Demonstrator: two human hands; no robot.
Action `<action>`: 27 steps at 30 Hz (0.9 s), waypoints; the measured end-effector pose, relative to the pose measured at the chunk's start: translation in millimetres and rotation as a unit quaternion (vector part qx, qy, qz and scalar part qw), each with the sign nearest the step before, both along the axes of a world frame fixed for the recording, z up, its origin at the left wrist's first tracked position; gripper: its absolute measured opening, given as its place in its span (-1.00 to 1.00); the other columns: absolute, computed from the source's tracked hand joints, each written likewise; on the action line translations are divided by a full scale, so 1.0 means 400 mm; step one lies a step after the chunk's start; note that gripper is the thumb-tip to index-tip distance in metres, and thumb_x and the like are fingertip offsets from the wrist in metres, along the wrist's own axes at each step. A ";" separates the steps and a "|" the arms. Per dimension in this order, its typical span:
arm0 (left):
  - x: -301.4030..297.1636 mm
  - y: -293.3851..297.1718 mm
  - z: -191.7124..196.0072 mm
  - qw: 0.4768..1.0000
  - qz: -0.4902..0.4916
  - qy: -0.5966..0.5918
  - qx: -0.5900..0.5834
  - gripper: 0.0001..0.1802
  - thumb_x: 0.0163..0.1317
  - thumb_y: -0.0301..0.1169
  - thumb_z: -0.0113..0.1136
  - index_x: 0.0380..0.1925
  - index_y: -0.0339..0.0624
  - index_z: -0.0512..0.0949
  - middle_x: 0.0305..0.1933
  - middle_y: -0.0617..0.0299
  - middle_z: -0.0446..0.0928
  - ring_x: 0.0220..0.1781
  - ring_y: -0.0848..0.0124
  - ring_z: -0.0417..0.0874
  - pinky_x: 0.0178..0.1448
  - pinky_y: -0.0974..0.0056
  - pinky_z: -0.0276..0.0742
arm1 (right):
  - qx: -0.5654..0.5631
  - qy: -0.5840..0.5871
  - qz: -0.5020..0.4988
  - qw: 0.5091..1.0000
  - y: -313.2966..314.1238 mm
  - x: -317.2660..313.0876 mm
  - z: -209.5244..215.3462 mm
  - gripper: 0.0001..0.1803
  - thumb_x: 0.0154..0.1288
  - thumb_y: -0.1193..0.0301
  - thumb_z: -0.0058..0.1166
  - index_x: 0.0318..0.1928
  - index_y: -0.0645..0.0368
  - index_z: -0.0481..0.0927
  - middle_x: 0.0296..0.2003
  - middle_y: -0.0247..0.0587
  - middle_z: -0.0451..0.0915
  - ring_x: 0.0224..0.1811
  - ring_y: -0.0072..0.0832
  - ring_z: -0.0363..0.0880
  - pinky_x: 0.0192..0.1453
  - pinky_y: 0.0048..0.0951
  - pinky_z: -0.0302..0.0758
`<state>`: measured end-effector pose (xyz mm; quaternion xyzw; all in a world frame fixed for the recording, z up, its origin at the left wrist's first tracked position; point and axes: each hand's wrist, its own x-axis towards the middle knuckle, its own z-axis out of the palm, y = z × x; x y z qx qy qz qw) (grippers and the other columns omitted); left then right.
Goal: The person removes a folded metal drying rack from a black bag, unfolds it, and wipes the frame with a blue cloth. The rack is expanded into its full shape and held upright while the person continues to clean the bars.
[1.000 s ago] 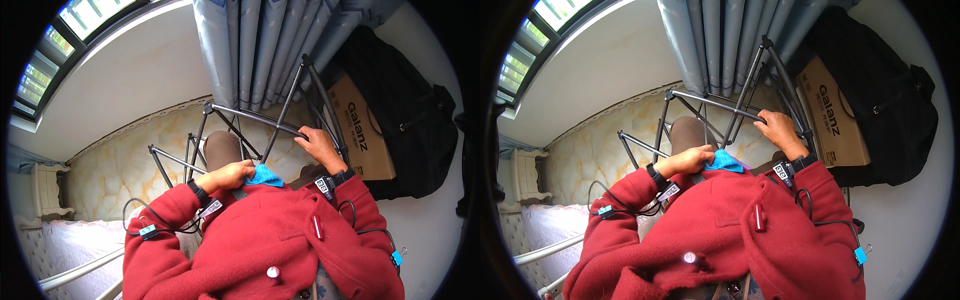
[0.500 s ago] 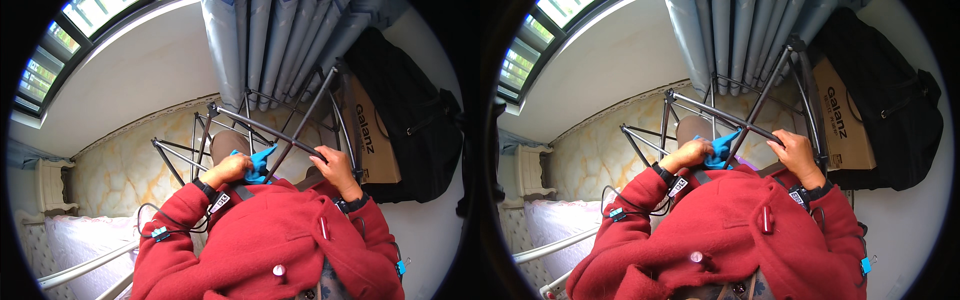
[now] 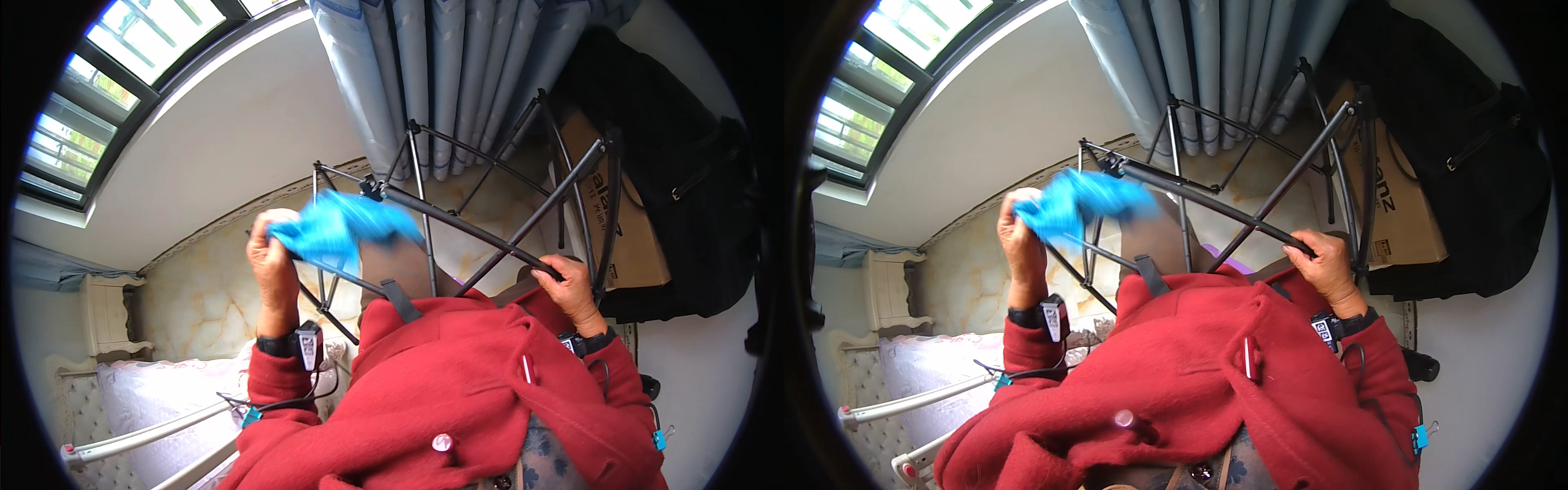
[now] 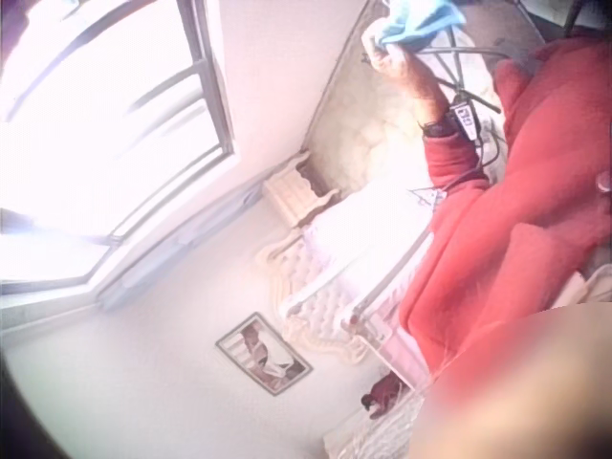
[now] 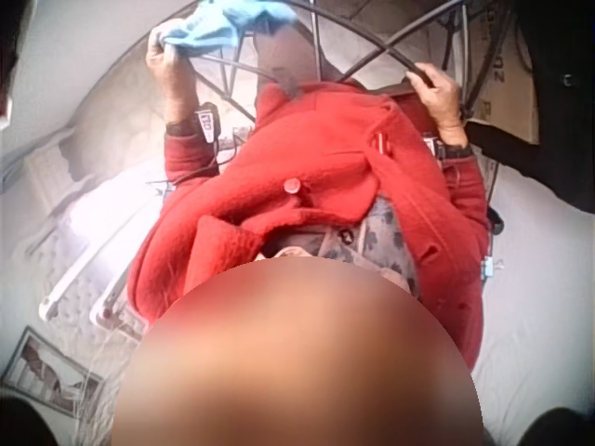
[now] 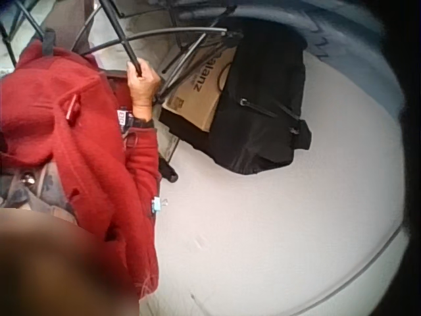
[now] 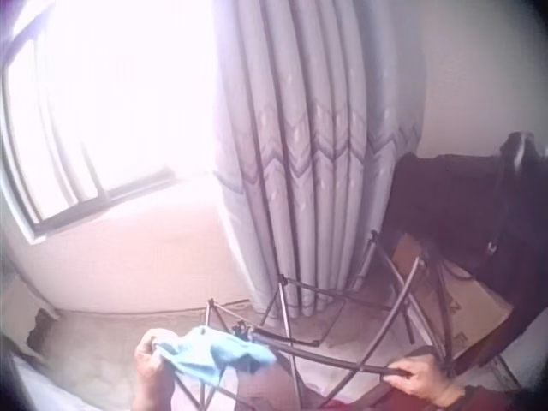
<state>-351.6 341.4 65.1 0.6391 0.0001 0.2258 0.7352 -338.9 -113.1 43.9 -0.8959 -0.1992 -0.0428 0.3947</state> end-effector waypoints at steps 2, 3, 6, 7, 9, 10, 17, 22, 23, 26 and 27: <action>0.021 0.002 -0.024 0.983 0.129 -0.023 0.126 -0.86 0.22 -0.58 0.02 -0.23 -0.23 0.51 -0.20 0.21 0.52 -0.15 0.40 0.53 0.02 0.34 0.47 | 0.009 -0.012 -0.003 1.000 -0.003 -0.003 -0.014 -0.82 0.14 0.49 0.32 -0.26 0.24 0.62 -0.48 -0.12 0.61 -0.50 -0.28 0.59 -0.40 -0.40 0.46; 0.034 -0.003 -0.044 0.967 0.139 -0.040 0.208 -0.86 0.24 -0.54 0.06 -0.20 -0.23 0.51 -0.16 0.19 0.51 -0.11 0.39 0.53 0.04 0.32 0.46 | 0.011 -0.010 -0.008 1.000 -0.006 -0.004 -0.021 -0.83 0.14 0.49 0.32 -0.26 0.24 0.62 -0.47 -0.11 0.62 -0.48 -0.26 0.61 -0.39 -0.39 0.47; 0.082 -0.102 -0.167 0.926 0.049 -0.050 0.370 -0.77 0.20 -0.49 0.20 -0.13 -0.23 0.52 -0.16 0.26 0.51 -0.12 0.44 0.52 0.07 0.34 0.47 | 0.026 0.007 -0.025 0.999 -0.018 -0.017 -0.035 -0.85 0.16 0.49 0.30 -0.27 0.26 0.62 -0.45 -0.08 0.63 -0.45 -0.22 0.62 -0.36 -0.38 0.48; 0.094 -0.130 -0.206 0.919 0.027 -0.073 0.387 -0.75 0.18 -0.49 0.24 -0.12 -0.22 0.52 -0.14 0.26 0.52 -0.12 0.44 0.53 0.06 0.33 0.48 | 0.029 0.015 -0.033 0.999 -0.024 -0.023 -0.038 -0.85 0.16 0.50 0.30 -0.27 0.26 0.62 -0.44 -0.08 0.63 -0.45 -0.22 0.62 -0.35 -0.38 0.48; 0.096 -0.129 -0.255 0.959 -0.065 0.111 0.252 -0.79 0.21 -0.49 0.26 -0.15 -0.24 0.53 -0.09 0.27 0.53 -0.11 0.41 0.57 0.02 0.30 0.54 | 0.034 0.015 -0.042 0.998 -0.036 -0.034 -0.042 -0.85 0.17 0.51 0.28 -0.26 0.27 0.63 -0.45 -0.09 0.63 -0.45 -0.26 0.61 -0.35 -0.39 0.48; 0.113 -0.129 -0.271 0.951 -0.076 0.097 0.285 -0.71 0.23 -0.46 0.28 -0.07 -0.23 0.47 -0.05 0.26 0.53 -0.11 0.42 0.61 -0.02 0.30 0.58 | 0.039 0.014 -0.046 0.998 -0.043 -0.037 -0.045 -0.85 0.17 0.51 0.28 -0.26 0.28 0.63 -0.45 -0.09 0.63 -0.45 -0.27 0.62 -0.35 -0.40 0.48; 0.149 -0.177 -0.210 0.937 -0.215 0.171 0.214 -0.60 0.26 -0.24 0.33 -0.03 -0.19 0.44 -0.26 0.26 0.51 -0.21 0.50 0.49 -0.09 0.31 0.50 | 0.040 0.068 -0.089 0.993 -0.124 -0.057 -0.116 -0.85 0.17 0.48 0.30 -0.28 0.27 0.62 -0.49 -0.13 0.62 -0.45 -0.30 0.62 -0.33 -0.42 0.49; 0.133 -0.259 -0.118 0.922 -0.185 0.105 0.322 -0.66 0.34 -0.15 0.24 -0.12 -0.19 0.48 -0.35 0.01 0.61 -0.32 0.12 0.66 -0.21 0.15 0.52 | 0.016 0.074 -0.089 0.993 -0.163 -0.061 -0.110 -0.82 0.17 0.48 0.28 -0.23 0.28 0.63 -0.41 -0.13 0.62 -0.36 -0.33 0.63 -0.27 -0.45 0.51; 0.125 -0.265 -0.102 0.916 -0.191 0.124 0.330 -0.67 0.34 -0.16 0.24 -0.18 -0.20 0.47 -0.36 -0.02 0.60 -0.33 0.08 0.65 -0.24 0.13 0.50 | -0.003 0.065 -0.085 0.994 -0.161 -0.059 -0.085 -0.82 0.17 0.48 0.28 -0.22 0.28 0.63 -0.39 -0.13 0.63 -0.35 -0.35 0.63 -0.26 -0.46 0.51; 0.105 -0.277 -0.062 0.912 -0.236 0.162 0.294 -0.70 0.33 -0.19 0.26 -0.21 -0.19 0.46 -0.41 -0.03 0.58 -0.36 0.09 0.65 -0.27 0.15 0.51 | -0.010 0.032 -0.076 0.997 -0.160 -0.072 0.057 -0.87 0.17 0.56 0.23 -0.23 0.28 0.65 -0.34 -0.15 0.64 -0.28 -0.37 0.64 -0.19 -0.47 0.52; 0.095 -0.280 -0.049 0.915 -0.243 0.130 0.294 -0.70 0.32 -0.22 0.27 -0.23 -0.20 0.46 -0.42 -0.03 0.58 -0.39 0.11 0.65 -0.29 0.16 0.51 | 0.022 0.042 -0.082 0.996 -0.148 -0.071 0.107 -0.88 0.18 0.57 0.21 -0.24 0.28 0.65 -0.34 -0.16 0.64 -0.28 -0.36 0.64 -0.17 -0.46 0.52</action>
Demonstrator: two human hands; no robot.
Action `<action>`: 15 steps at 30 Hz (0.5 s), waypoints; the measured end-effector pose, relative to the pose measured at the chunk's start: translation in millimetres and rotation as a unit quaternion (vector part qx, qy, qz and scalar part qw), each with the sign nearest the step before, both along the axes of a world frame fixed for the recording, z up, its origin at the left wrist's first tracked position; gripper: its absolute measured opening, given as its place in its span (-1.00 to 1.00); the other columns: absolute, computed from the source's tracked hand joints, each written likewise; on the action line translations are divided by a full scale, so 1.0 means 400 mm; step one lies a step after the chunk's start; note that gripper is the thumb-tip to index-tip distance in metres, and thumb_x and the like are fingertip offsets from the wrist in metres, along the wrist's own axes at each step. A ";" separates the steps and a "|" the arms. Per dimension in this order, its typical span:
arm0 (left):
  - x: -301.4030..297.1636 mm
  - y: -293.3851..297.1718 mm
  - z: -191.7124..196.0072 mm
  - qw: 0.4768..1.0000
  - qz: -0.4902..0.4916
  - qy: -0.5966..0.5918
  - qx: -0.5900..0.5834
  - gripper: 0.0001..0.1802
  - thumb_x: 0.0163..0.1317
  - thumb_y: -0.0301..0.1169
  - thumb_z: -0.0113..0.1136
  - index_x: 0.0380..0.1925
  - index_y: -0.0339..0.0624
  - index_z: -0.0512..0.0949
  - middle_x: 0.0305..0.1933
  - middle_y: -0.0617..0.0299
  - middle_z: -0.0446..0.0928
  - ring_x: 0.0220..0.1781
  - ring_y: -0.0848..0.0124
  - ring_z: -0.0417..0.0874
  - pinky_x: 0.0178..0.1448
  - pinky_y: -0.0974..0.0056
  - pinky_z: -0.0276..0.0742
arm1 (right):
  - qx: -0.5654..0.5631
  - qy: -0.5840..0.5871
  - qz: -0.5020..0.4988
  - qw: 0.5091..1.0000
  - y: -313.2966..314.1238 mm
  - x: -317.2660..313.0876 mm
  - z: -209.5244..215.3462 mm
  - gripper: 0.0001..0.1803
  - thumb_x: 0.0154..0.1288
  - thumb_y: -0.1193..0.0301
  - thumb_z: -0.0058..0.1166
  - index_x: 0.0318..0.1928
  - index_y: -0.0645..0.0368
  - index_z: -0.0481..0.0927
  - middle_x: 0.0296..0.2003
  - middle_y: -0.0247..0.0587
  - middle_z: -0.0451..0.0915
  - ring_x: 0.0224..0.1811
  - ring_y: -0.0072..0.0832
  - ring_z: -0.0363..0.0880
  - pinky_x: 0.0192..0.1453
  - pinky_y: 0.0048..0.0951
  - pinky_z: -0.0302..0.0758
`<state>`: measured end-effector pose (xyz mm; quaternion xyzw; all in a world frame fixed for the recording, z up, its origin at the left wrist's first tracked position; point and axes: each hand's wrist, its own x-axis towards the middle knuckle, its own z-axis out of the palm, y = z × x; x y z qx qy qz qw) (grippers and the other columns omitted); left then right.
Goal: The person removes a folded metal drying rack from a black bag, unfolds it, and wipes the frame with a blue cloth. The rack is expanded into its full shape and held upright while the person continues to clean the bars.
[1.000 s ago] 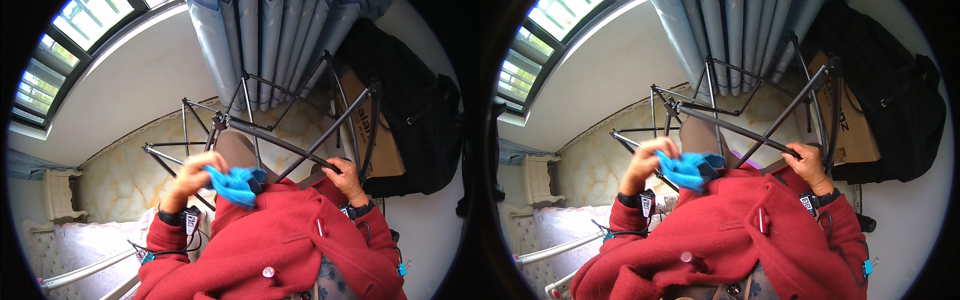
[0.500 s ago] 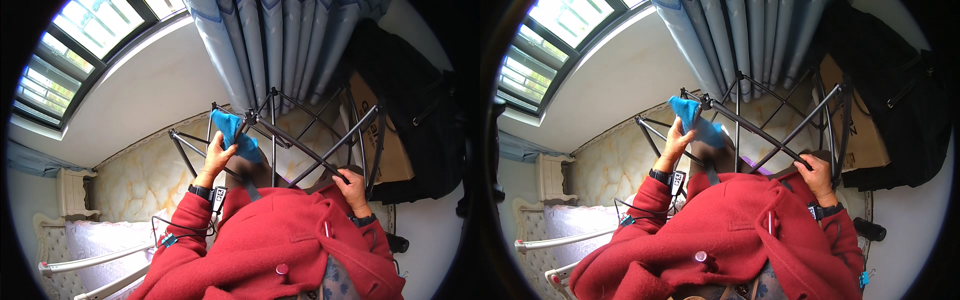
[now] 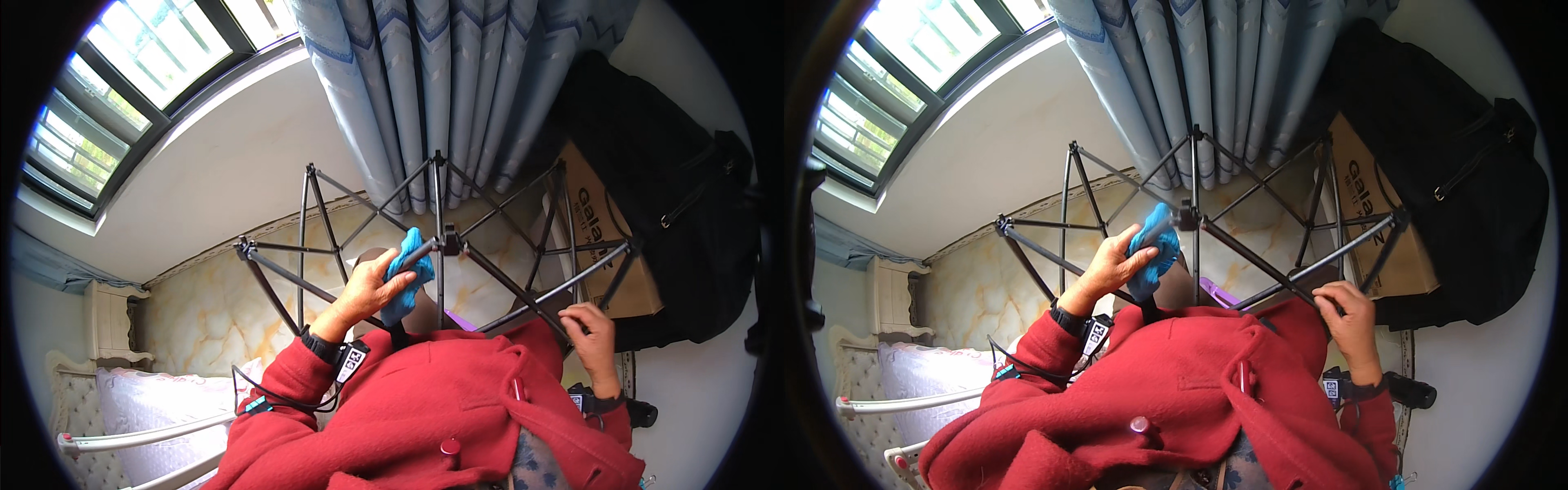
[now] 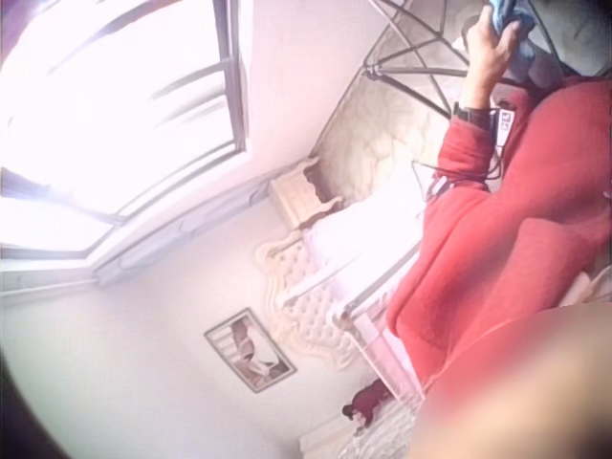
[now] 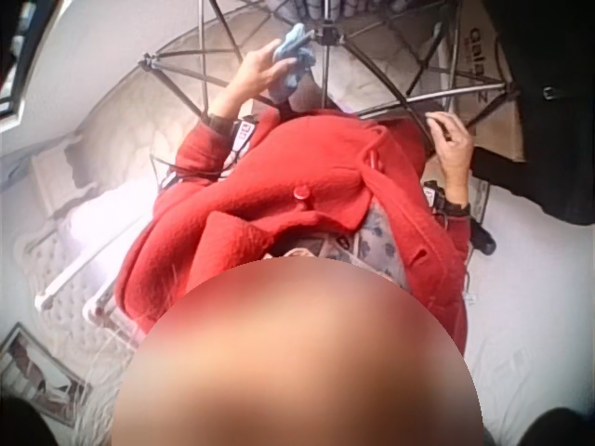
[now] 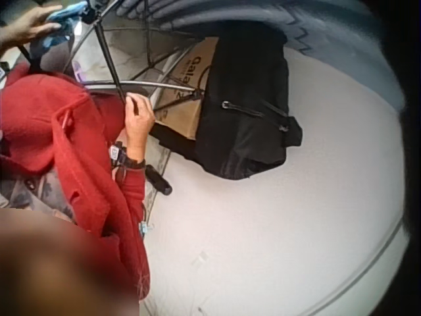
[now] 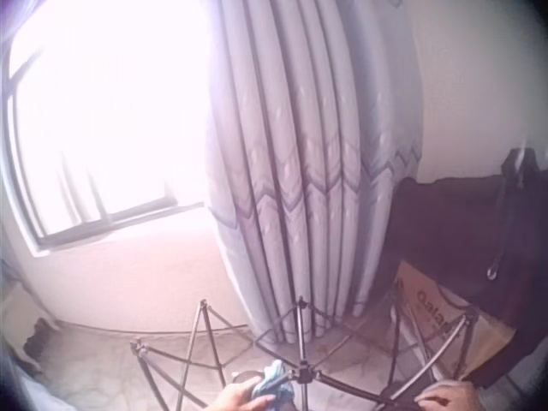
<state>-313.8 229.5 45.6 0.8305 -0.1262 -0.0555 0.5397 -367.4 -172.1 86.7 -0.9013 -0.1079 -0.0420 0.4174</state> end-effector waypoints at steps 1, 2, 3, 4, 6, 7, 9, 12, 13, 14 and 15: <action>-0.007 -0.005 0.013 1.000 -0.013 -0.015 0.005 -0.70 0.32 -0.22 0.28 -0.22 -0.21 0.46 -0.43 -0.03 0.58 -0.39 0.12 0.66 -0.30 0.16 0.52 | 0.032 -0.009 0.003 0.999 0.017 0.010 0.045 -0.90 0.18 0.62 0.19 -0.26 0.28 0.66 -0.34 -0.17 0.64 -0.27 -0.36 0.64 -0.14 -0.46 0.52; -0.015 -0.011 0.025 0.999 -0.030 -0.014 0.014 -0.70 0.31 -0.23 0.29 -0.22 -0.21 0.46 -0.43 -0.03 0.59 -0.40 0.13 0.66 -0.31 0.16 0.52 | 0.019 -0.034 0.014 0.999 0.041 0.026 0.081 -0.90 0.20 0.59 0.18 -0.24 0.27 0.66 -0.32 -0.18 0.64 -0.26 -0.39 0.64 -0.14 -0.47 0.52; -0.024 -0.018 0.036 0.998 -0.051 -0.018 0.011 -0.71 0.29 -0.25 0.31 -0.22 -0.20 0.46 -0.43 -0.02 0.59 -0.40 0.14 0.67 -0.32 0.15 0.52 | 0.025 -0.037 0.038 0.998 0.069 0.049 0.107 -0.85 0.23 0.55 0.18 -0.17 0.26 0.65 -0.29 -0.18 0.64 -0.25 -0.40 0.63 -0.13 -0.46 0.52; -0.036 -0.025 0.046 0.996 -0.066 0.051 0.010 -0.72 0.28 -0.27 0.32 -0.23 -0.20 0.47 -0.44 -0.02 0.58 -0.40 0.11 0.66 -0.31 0.15 0.52 | 0.030 -0.035 0.058 0.997 0.100 0.068 0.125 -0.79 0.26 0.52 0.19 -0.09 0.25 0.64 -0.27 -0.17 0.64 -0.24 -0.41 0.63 -0.12 -0.46 0.52; -0.052 -0.046 0.055 0.990 -0.139 -0.014 0.037 -0.72 0.26 -0.31 0.35 -0.23 -0.22 0.47 -0.42 0.04 0.53 -0.42 0.24 0.59 -0.28 0.22 0.51 | 0.110 0.088 0.107 0.984 0.177 0.092 0.129 -0.62 0.33 0.37 0.17 0.12 0.20 0.56 -0.22 -0.13 0.63 -0.22 -0.44 0.62 -0.11 -0.43 0.52; -0.055 -0.060 0.052 0.982 -0.174 -0.060 0.050 -0.71 0.24 -0.29 0.36 -0.26 -0.21 0.46 -0.40 -0.02 0.53 -0.37 0.01 0.58 -0.26 0.14 0.50 | 0.104 0.131 0.162 0.973 0.204 0.099 0.131 -0.58 0.38 0.30 0.14 0.18 0.17 0.52 -0.23 -0.14 0.63 -0.20 -0.44 0.62 -0.10 -0.43 0.52; -0.059 -0.071 0.044 0.977 -0.204 -0.041 0.043 -0.69 0.25 -0.26 0.33 -0.24 -0.21 0.44 -0.35 -0.04 0.54 -0.30 -0.07 0.57 -0.21 0.08 0.49 | 0.107 0.185 0.246 0.945 0.252 0.106 0.118 -0.53 0.49 0.13 0.00 0.25 0.11 0.48 -0.28 -0.23 0.61 -0.25 -0.51 0.61 -0.14 -0.46 0.53; -0.054 -0.067 0.015 0.976 -0.211 -0.030 0.044 -0.70 0.29 -0.28 0.29 -0.20 -0.21 0.43 -0.33 -0.06 0.52 -0.26 -0.06 0.57 -0.17 0.07 0.49 | 0.209 0.399 0.223 0.865 0.286 0.108 0.093 -0.60 0.53 0.12 -0.07 0.11 0.16 0.54 -0.40 -0.35 0.53 -0.54 -0.72 0.44 -0.43 -0.66 0.36; -0.057 -0.061 0.006 0.977 -0.208 -0.027 0.044 -0.71 0.30 -0.28 0.28 -0.19 -0.22 0.42 -0.32 -0.06 0.51 -0.24 -0.06 0.57 -0.16 0.07 0.49 | 0.236 0.397 0.205 0.863 0.291 0.109 0.085 -0.62 0.53 0.12 -0.07 0.07 0.16 0.54 -0.43 -0.39 0.50 -0.56 -0.74 0.38 -0.46 -0.68 0.30; -0.058 -0.055 -0.005 0.978 -0.199 -0.019 0.052 -0.72 0.28 -0.33 0.28 -0.18 -0.21 0.42 -0.30 -0.05 0.49 -0.21 -0.06 0.56 -0.13 0.06 0.48 | 0.263 0.411 0.190 0.852 0.294 0.108 0.077 -0.63 0.54 0.13 -0.06 0.03 0.17 0.55 -0.46 -0.43 0.46 -0.58 -0.76 0.32 -0.48 -0.71 0.25; -0.060 -0.044 -0.013 0.981 -0.179 -0.052 0.054 -0.72 0.26 -0.35 0.29 -0.18 -0.21 0.41 -0.29 -0.04 0.49 -0.21 -0.06 0.55 -0.12 0.05 0.48 | 0.261 0.407 0.179 0.857 0.291 0.113 0.072 -0.62 0.53 0.12 -0.06 0.02 0.18 0.55 -0.49 -0.48 0.40 -0.58 -0.78 0.26 -0.48 -0.71 0.22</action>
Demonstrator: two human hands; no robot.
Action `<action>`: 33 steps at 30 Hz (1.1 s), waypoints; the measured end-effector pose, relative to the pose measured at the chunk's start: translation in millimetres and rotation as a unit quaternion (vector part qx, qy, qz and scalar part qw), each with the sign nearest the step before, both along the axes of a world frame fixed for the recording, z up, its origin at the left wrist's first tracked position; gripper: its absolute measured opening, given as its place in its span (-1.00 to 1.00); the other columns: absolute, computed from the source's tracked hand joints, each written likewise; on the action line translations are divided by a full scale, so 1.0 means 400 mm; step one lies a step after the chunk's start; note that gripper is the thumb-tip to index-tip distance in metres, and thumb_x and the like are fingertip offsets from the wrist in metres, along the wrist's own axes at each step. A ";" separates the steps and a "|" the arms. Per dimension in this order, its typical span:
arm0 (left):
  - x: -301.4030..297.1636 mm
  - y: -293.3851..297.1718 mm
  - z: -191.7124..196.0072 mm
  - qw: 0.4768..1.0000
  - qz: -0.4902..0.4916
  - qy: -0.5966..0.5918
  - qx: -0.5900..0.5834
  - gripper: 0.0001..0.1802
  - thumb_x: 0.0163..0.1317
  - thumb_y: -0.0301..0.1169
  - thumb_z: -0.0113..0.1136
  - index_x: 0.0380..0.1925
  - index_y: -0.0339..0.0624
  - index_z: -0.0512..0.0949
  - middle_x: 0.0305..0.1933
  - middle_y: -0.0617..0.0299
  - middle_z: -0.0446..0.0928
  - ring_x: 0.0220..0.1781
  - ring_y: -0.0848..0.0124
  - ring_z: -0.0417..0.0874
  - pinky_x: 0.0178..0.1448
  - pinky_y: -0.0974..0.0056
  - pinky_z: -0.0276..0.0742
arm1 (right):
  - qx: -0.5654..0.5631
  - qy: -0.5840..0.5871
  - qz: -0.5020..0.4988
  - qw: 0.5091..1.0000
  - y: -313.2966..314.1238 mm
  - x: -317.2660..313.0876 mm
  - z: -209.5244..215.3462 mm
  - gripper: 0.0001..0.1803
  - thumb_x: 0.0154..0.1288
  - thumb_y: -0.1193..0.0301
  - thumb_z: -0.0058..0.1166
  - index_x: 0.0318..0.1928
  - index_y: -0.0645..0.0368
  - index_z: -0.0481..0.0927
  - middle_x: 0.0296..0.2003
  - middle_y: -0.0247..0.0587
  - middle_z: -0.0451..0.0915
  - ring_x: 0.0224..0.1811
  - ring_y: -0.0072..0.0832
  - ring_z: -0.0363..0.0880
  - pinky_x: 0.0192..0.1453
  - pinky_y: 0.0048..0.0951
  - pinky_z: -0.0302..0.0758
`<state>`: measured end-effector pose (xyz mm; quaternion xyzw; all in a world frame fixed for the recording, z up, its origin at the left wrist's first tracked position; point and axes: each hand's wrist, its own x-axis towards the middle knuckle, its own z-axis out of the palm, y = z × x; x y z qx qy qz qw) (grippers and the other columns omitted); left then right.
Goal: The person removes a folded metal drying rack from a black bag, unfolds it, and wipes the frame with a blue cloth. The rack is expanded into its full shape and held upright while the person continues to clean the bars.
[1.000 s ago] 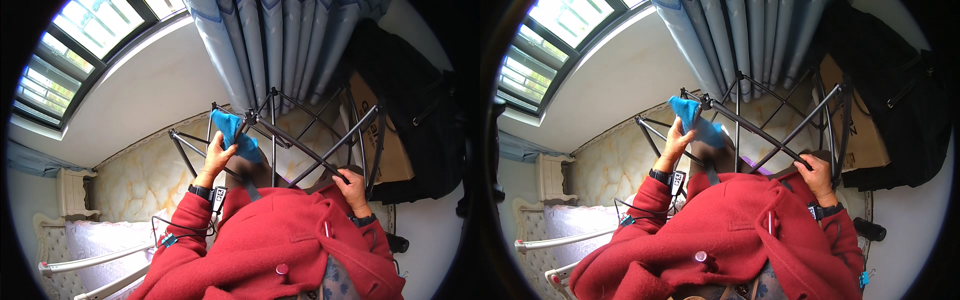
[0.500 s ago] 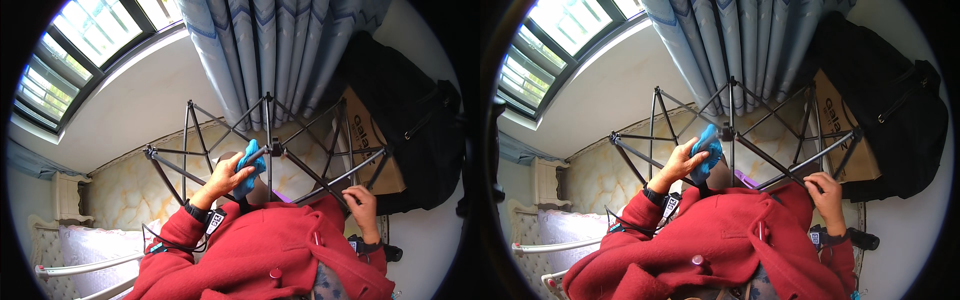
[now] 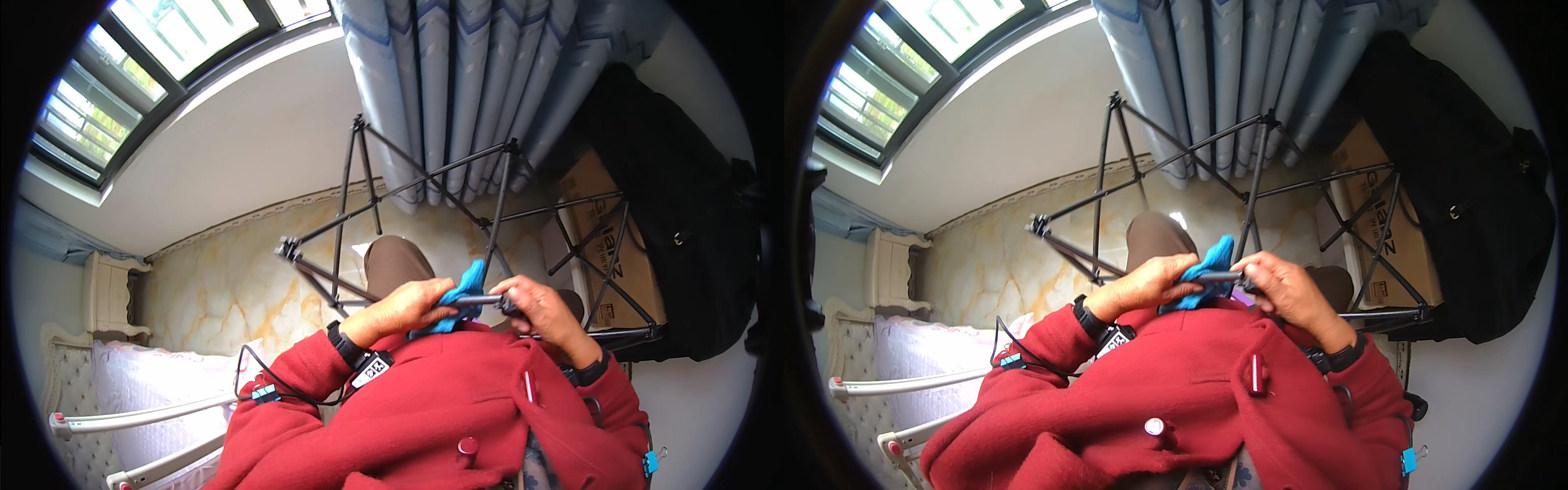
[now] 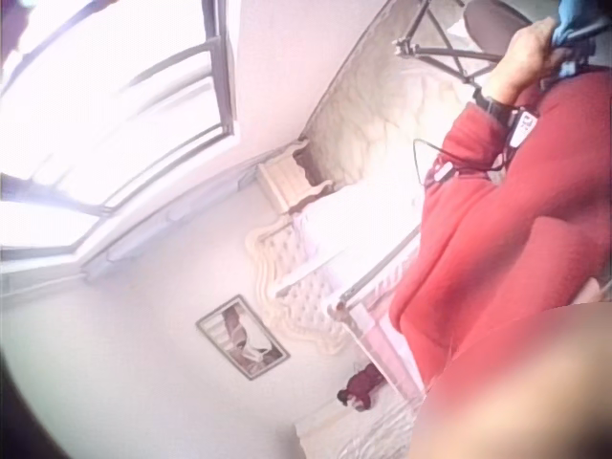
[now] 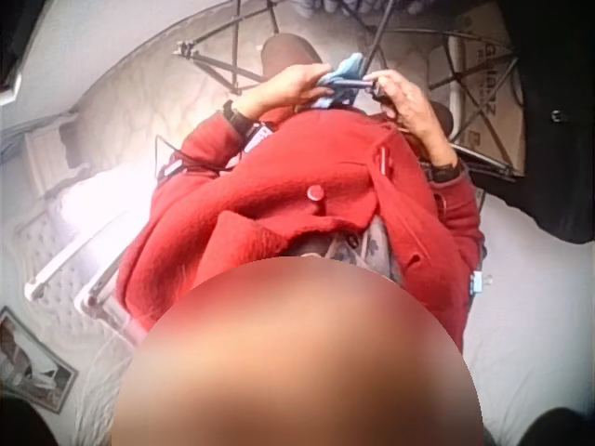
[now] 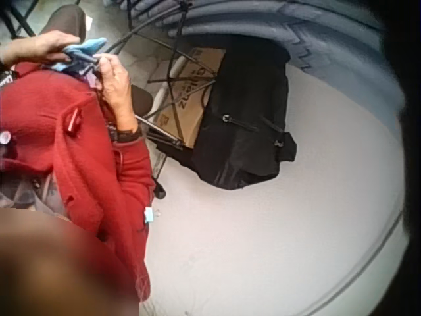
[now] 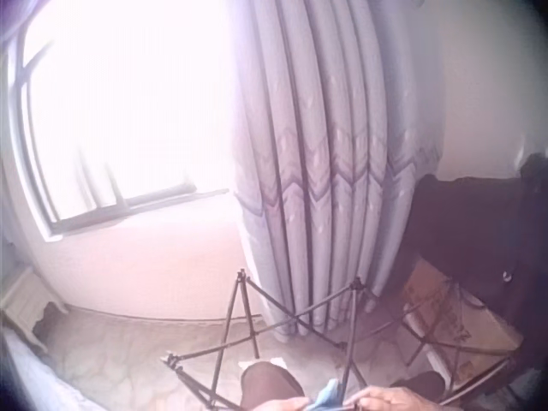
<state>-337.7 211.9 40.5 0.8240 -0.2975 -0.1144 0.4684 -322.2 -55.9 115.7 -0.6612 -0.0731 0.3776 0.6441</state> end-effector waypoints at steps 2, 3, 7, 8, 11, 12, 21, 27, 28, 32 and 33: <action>-0.006 0.019 -0.014 0.998 0.042 -0.052 -0.009 -0.72 0.20 -0.44 0.30 -0.22 -0.22 0.39 -0.27 -0.03 0.47 -0.22 -0.07 0.53 -0.11 0.05 0.46 | -0.017 -0.035 -0.016 0.999 -0.006 0.004 -0.008 -0.54 0.52 0.01 -0.10 0.06 0.15 0.53 -0.44 -0.49 0.36 -0.54 -0.77 0.25 -0.49 -0.70 0.16; -0.010 0.028 -0.020 0.998 0.050 -0.043 0.000 -0.74 0.19 -0.48 0.29 -0.26 -0.23 0.36 -0.29 -0.03 0.45 -0.22 -0.07 0.53 -0.12 0.06 0.46 | -0.037 -0.024 -0.034 0.998 -0.009 0.006 -0.010 -0.48 0.51 -0.05 -0.13 0.08 0.14 0.52 -0.39 -0.47 0.37 -0.53 -0.76 0.24 -0.48 -0.70 0.13; -0.019 0.074 -0.018 0.996 0.052 -0.060 0.029 -0.77 0.20 -0.56 0.26 -0.30 -0.24 0.36 -0.33 0.01 0.41 -0.27 0.06 0.51 -0.12 0.14 0.49 | 0.001 -0.021 -0.024 0.999 -0.017 0.007 -0.008 -0.54 0.53 0.00 -0.10 0.06 0.13 0.54 -0.50 -0.55 0.22 -0.54 -0.77 0.18 -0.48 -0.70 0.10; -0.016 0.092 -0.009 0.993 0.091 -0.065 0.036 -0.81 0.18 -0.64 0.22 -0.25 -0.26 0.43 -0.33 0.05 0.43 -0.25 0.21 0.53 -0.10 0.26 0.50 | -0.002 -0.023 -0.023 0.999 -0.016 0.007 -0.008 -0.56 0.53 0.01 -0.11 0.06 0.11 0.54 -0.49 -0.56 0.23 -0.55 -0.77 0.18 -0.49 -0.70 0.09; -0.024 0.197 0.062 0.974 0.176 -0.142 -0.028 -0.70 0.22 -0.73 0.13 -0.05 -0.28 0.49 -0.22 0.06 0.55 -0.20 0.23 0.58 -0.08 0.29 0.53 | -0.026 -0.010 -0.037 0.999 -0.005 0.009 -0.014 -0.57 0.53 0.02 -0.10 0.06 0.09 0.55 -0.50 -0.57 0.24 -0.55 -0.78 0.18 -0.51 -0.70 0.07; -0.031 0.231 0.091 0.945 0.255 -0.202 -0.020 -0.66 0.17 -0.74 0.15 -0.04 -0.27 0.47 -0.19 0.02 0.54 -0.20 0.12 0.59 -0.08 0.22 0.55 | -0.022 -0.008 -0.048 0.999 0.003 0.013 -0.020 -0.58 0.52 0.02 -0.10 0.04 0.07 0.56 -0.50 -0.57 0.24 -0.55 -0.79 0.18 -0.52 -0.71 0.07; -0.059 0.300 0.034 0.787 0.286 -0.400 0.373 -0.66 0.08 -0.58 0.19 -0.11 -0.03 0.57 0.19 0.26 0.55 0.33 0.21 0.47 0.29 0.06 0.31 | -0.032 -0.039 -0.070 0.996 0.042 0.028 -0.058 -0.56 0.52 0.00 -0.12 -0.02 0.09 0.57 -0.48 -0.53 0.31 -0.59 -0.79 0.14 -0.54 -0.69 0.07; -0.128 0.160 -0.147 0.975 0.143 -0.160 0.052 -0.65 0.06 -0.71 0.14 -0.14 -0.15 0.56 0.22 0.17 0.55 0.34 0.10 0.46 0.34 0.10 0.43 | -0.065 -0.186 -0.051 0.979 0.054 0.028 -0.080 -0.66 0.35 0.15 0.22 -0.01 0.09 0.58 -0.41 -0.53 0.42 -0.40 -0.78 0.35 -0.33 -0.69 0.30; -0.123 0.164 -0.145 0.981 0.138 -0.136 -0.027 -0.63 0.04 -0.77 0.12 -0.14 -0.18 0.56 0.17 0.14 0.59 0.31 0.06 0.50 0.32 0.10 0.44 | -0.080 -0.189 -0.064 0.977 0.053 0.027 -0.081 -0.67 0.27 0.30 0.30 -0.01 0.12 0.60 -0.32 -0.51 0.49 -0.28 -0.76 0.42 -0.17 -0.68 0.38; -0.092 0.169 -0.084 0.967 0.167 -0.188 -0.049 -0.68 0.02 -0.78 0.14 -0.24 -0.22 0.58 0.00 0.14 0.65 0.16 0.09 0.60 0.27 0.09 0.45 | -0.050 -0.220 -0.120 0.967 0.047 0.021 -0.054 -0.70 0.23 0.50 0.27 -0.01 0.16 0.59 -0.23 -0.48 0.57 -0.20 -0.74 0.49 -0.07 -0.67 0.43; -0.083 0.169 -0.058 0.959 0.178 -0.215 -0.050 -0.69 0.01 -0.79 0.14 -0.25 -0.22 0.58 -0.02 0.14 0.65 0.15 0.10 0.60 0.27 0.10 0.45 | -0.037 -0.210 -0.131 0.968 0.045 0.021 -0.036 -0.70 0.23 0.50 0.27 -0.01 0.16 0.59 -0.21 -0.47 0.58 -0.19 -0.74 0.49 -0.05 -0.67 0.43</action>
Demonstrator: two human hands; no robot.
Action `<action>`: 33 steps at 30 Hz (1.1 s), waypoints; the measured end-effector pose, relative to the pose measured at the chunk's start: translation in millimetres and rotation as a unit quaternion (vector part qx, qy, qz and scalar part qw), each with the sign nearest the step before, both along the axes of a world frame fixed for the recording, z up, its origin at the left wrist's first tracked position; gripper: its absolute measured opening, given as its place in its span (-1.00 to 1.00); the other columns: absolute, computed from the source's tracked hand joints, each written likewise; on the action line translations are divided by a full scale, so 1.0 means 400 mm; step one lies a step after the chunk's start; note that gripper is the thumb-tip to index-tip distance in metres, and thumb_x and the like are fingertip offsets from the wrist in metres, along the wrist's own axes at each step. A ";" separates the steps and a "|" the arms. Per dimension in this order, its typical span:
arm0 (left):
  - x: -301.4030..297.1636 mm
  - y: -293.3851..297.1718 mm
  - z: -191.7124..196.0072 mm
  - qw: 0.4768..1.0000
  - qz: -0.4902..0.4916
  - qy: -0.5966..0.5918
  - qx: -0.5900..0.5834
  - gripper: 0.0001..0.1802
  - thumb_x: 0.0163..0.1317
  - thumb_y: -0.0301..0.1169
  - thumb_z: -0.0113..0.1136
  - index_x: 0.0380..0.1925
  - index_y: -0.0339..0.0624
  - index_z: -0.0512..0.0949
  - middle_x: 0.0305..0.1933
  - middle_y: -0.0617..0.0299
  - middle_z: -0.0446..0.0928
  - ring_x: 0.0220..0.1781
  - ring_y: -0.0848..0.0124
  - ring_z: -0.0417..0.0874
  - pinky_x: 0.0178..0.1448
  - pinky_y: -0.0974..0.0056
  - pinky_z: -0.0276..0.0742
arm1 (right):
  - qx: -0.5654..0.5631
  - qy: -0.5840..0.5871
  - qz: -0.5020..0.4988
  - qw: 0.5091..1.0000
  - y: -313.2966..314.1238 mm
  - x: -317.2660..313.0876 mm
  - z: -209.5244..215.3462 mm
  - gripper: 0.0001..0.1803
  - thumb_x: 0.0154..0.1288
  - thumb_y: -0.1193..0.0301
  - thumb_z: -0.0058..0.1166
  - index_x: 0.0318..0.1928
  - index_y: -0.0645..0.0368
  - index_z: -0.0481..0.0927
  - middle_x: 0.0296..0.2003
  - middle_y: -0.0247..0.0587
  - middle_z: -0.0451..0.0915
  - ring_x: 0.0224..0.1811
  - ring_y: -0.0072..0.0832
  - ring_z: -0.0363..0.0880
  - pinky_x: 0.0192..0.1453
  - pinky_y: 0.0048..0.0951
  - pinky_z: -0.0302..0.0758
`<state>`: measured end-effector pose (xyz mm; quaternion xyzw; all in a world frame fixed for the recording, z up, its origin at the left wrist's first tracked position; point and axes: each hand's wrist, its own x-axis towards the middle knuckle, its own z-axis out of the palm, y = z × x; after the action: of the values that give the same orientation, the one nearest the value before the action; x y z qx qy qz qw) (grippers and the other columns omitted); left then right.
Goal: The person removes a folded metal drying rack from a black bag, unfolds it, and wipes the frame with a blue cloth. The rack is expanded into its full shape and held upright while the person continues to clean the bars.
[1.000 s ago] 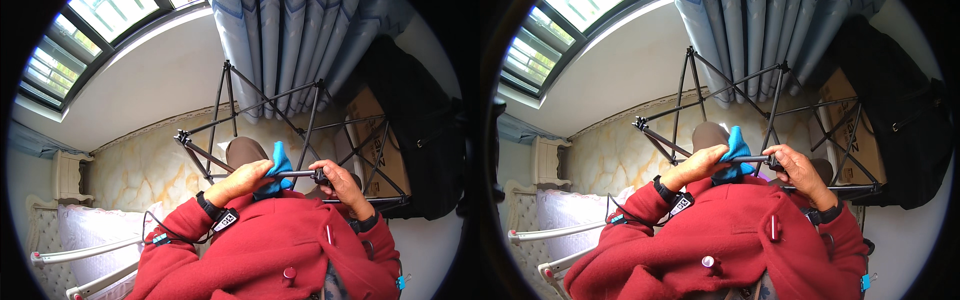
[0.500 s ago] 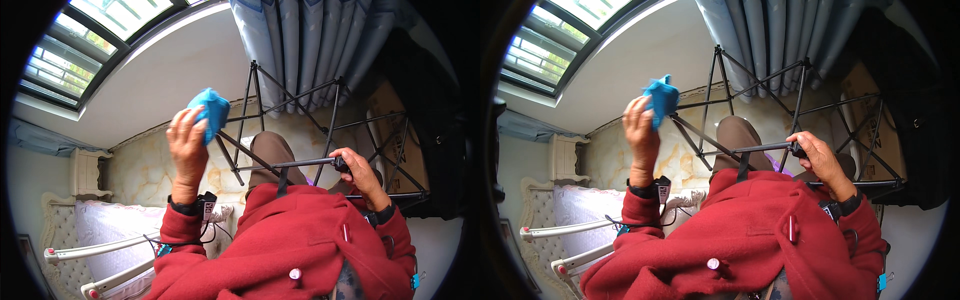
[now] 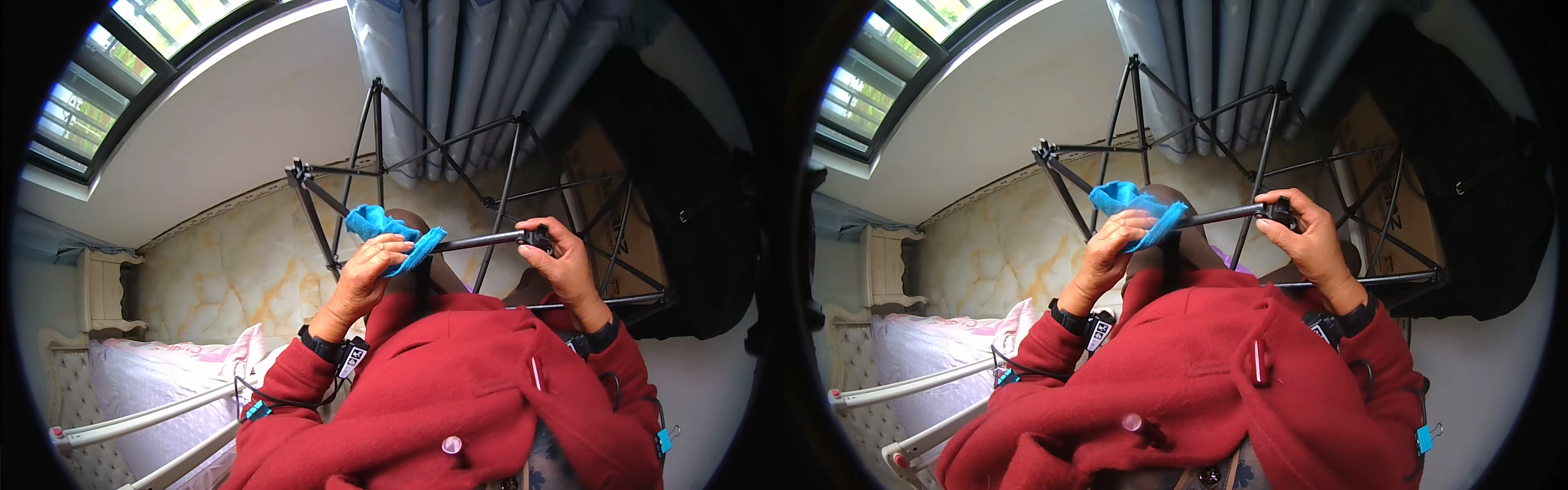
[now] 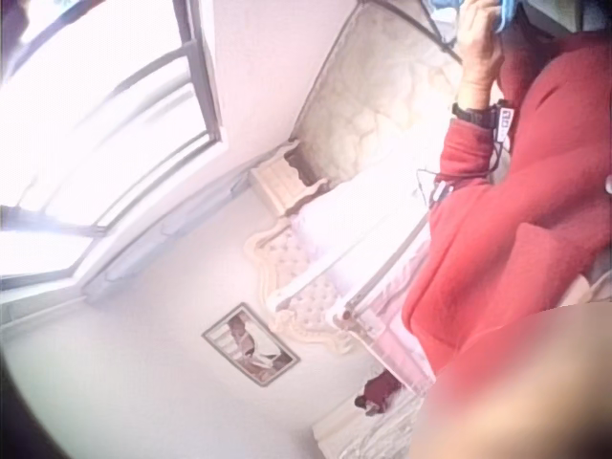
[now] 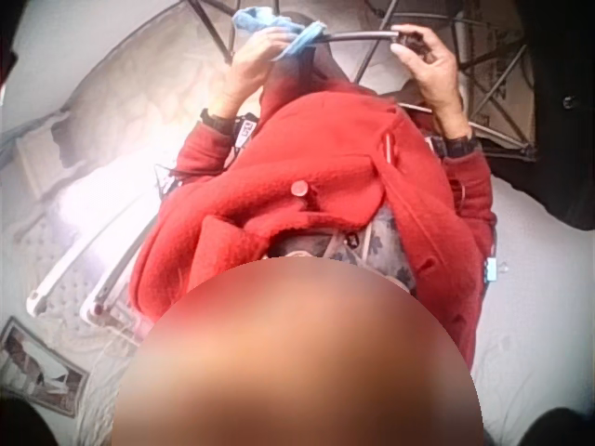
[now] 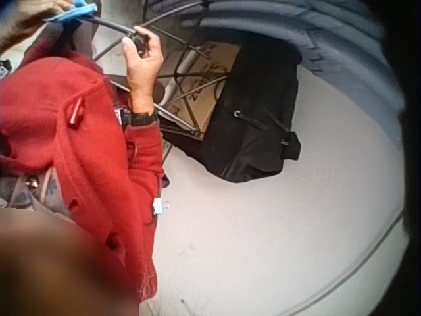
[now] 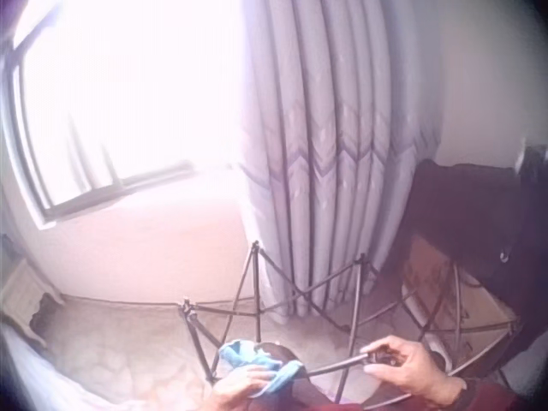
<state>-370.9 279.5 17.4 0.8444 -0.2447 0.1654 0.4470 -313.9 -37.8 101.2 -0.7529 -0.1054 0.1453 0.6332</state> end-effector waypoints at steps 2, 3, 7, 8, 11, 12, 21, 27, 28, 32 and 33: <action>0.009 -0.002 0.052 0.998 0.027 -0.050 0.005 -0.70 -0.01 -0.79 0.15 -0.28 -0.23 0.59 -0.07 0.15 0.66 0.14 0.11 0.61 0.26 0.11 0.45 | 0.023 0.009 -0.022 0.999 -0.004 -0.006 0.036 -0.69 0.23 0.52 0.27 -0.01 0.17 0.59 -0.16 -0.43 0.58 -0.16 -0.74 0.48 -0.03 -0.67 0.42; 0.011 -0.004 0.077 0.997 0.042 -0.069 0.008 -0.70 -0.04 -0.80 0.14 -0.31 -0.24 0.59 -0.12 0.16 0.67 0.11 0.12 0.62 0.24 0.12 0.47 | 0.030 0.007 -0.038 0.999 -0.008 -0.010 0.057 -0.70 0.23 0.54 0.26 -0.02 0.17 0.59 -0.09 -0.40 0.59 -0.13 -0.73 0.48 0.03 -0.67 0.41; 0.051 -0.009 0.173 0.986 0.055 -0.157 -0.028 -0.69 -0.07 -0.79 0.14 -0.30 -0.26 0.57 -0.12 0.10 0.67 0.07 0.09 0.64 0.20 0.11 0.50 | 0.027 -0.014 -0.061 0.998 -0.026 -0.018 0.142 -0.73 0.25 0.53 0.24 -0.02 0.12 0.61 -0.36 -0.59 0.46 -0.46 -0.89 0.27 -0.42 -0.80 0.15; 0.064 -0.012 0.194 0.981 0.052 -0.183 -0.039 -0.72 -0.05 -0.77 0.17 -0.30 -0.26 0.57 -0.12 0.09 0.67 0.07 0.09 0.65 0.19 0.11 0.51 | 0.023 -0.014 -0.070 0.997 -0.032 -0.016 0.162 -0.74 0.26 0.51 0.24 -0.03 0.12 0.60 -0.40 -0.62 0.44 -0.53 -0.90 0.21 -0.50 -0.78 0.08; 0.079 -0.025 0.255 0.968 0.036 -0.246 -0.033 -0.82 0.06 -0.62 0.30 -0.31 -0.24 0.58 -0.14 0.10 0.68 0.04 0.10 0.67 0.14 0.13 0.55 | 0.027 -0.051 -0.081 0.995 -0.053 -0.025 0.222 -0.72 0.26 0.52 0.22 -0.01 0.13 0.59 -0.45 -0.62 0.42 -0.58 -0.90 0.18 -0.54 -0.76 0.05; 0.075 -0.029 0.273 0.962 0.027 -0.271 -0.034 -0.83 0.08 -0.55 0.35 -0.31 -0.24 0.58 -0.15 0.10 0.69 0.03 0.11 0.67 0.12 0.14 0.56 | 0.040 -0.061 -0.070 0.995 -0.063 -0.033 0.241 -0.73 0.26 0.55 0.18 -0.02 0.15 0.58 -0.47 -0.62 0.40 -0.60 -0.90 0.17 -0.55 -0.75 0.04; -0.019 -0.054 0.407 0.938 0.039 -0.345 -0.009 -0.75 -0.02 -0.38 0.48 -0.34 -0.13 0.61 -0.13 0.18 0.70 0.09 0.19 0.66 0.20 0.17 0.55 | -0.009 -0.239 -0.100 0.966 -0.123 -0.158 0.385 -0.62 0.17 0.38 0.29 -0.01 0.19 0.56 -0.39 -0.48 0.45 -0.62 -0.88 0.24 -0.57 -0.79 0.10; 0.022 -0.055 0.502 0.882 0.078 -0.464 0.002 -0.74 -0.07 -0.42 0.48 -0.36 -0.12 0.60 -0.12 0.18 0.68 0.13 0.14 0.63 0.19 0.15 0.55 | 0.024 -0.321 -0.084 0.943 -0.109 -0.169 0.481 -0.52 0.27 0.29 0.25 0.09 0.33 0.48 -0.40 -0.42 0.46 -0.66 -0.87 0.20 -0.60 -0.76 0.06; 0.034 -0.057 0.507 0.872 0.095 -0.480 0.000 -0.73 -0.09 -0.42 0.48 -0.37 -0.11 0.60 -0.12 0.20 0.68 0.13 0.14 0.63 0.19 0.15 0.55 | 0.015 -0.310 -0.090 0.946 -0.104 -0.169 0.489 -0.51 0.29 0.29 0.25 0.10 0.36 0.47 -0.46 -0.45 0.44 -0.66 -0.86 0.19 -0.60 -0.75 0.05; 0.071 -0.091 0.462 0.878 0.120 -0.462 0.027 -0.76 -0.10 -0.50 0.41 -0.39 -0.08 0.58 -0.13 0.23 0.66 0.10 0.15 0.61 0.20 0.13 0.47 | 0.066 -0.337 -0.087 0.935 -0.062 -0.154 0.462 -0.51 0.28 0.35 0.27 0.14 0.32 0.49 -0.58 -0.56 0.34 -0.66 -0.87 0.14 -0.60 -0.74 0.03; 0.080 -0.100 0.441 0.880 0.124 -0.459 0.020 -0.74 -0.05 -0.51 0.43 -0.34 -0.09 0.56 -0.10 0.21 0.67 0.11 0.13 0.61 0.22 0.13 0.47 | 0.051 -0.317 -0.118 0.940 -0.051 -0.146 0.457 -0.54 0.28 0.37 0.25 0.13 0.31 0.51 -0.58 -0.57 0.34 -0.65 -0.87 0.13 -0.59 -0.75 0.03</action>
<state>-339.1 239.6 193.8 0.7059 -0.3191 0.5835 0.2438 -372.3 -58.2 283.9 -0.7339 -0.2179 -0.1823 0.6169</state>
